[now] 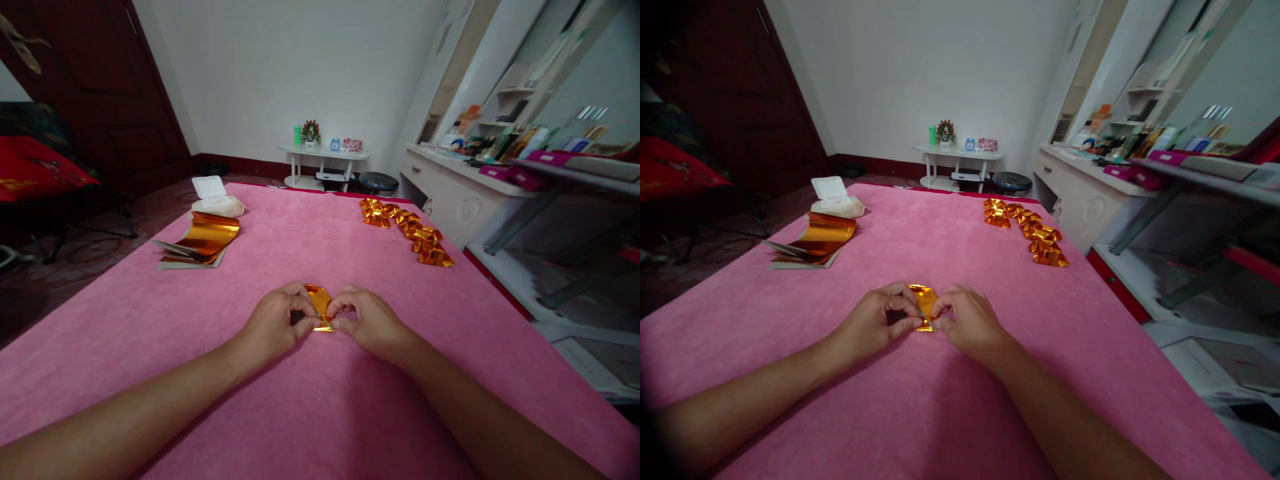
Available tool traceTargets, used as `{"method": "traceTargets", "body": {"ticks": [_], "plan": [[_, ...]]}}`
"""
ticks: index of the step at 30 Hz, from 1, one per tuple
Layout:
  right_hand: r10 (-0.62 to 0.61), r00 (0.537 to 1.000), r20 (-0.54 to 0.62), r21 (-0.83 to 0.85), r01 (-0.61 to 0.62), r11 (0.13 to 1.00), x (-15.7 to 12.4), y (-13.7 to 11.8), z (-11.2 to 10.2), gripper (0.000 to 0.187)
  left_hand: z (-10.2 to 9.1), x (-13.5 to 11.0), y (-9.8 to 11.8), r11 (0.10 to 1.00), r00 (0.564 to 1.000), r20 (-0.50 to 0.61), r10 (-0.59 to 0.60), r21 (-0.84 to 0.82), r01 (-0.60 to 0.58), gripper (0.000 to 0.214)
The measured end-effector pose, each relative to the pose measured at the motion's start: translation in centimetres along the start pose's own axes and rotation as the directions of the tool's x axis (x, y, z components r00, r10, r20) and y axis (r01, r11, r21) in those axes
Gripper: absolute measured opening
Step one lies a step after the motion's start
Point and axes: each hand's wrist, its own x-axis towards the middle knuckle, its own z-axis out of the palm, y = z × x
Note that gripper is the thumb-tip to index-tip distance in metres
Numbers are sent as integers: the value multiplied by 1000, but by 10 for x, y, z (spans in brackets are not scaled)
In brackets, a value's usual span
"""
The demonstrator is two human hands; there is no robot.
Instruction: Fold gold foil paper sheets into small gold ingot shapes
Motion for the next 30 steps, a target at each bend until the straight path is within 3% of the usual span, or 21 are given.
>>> {"method": "traceTargets", "body": {"ticks": [17, 24, 30], "plan": [[5, 1000, -8, -30, -5, 1000, 1, -2, 0, 15, 3, 4, -3, 995, 997, -9, -78, 68, 78, 6], [10, 1000, -4, -45, -10, 999, 0, -3, 0, 15, 3, 4, -4, 994, 998, -34, -54, 92, 57, 9], [3, 1000, -10, -33, -4, 999, 0, -3, 0, 16, 4, 3, -4, 997, 1000, 16, -27, 69, 26, 10]]}}
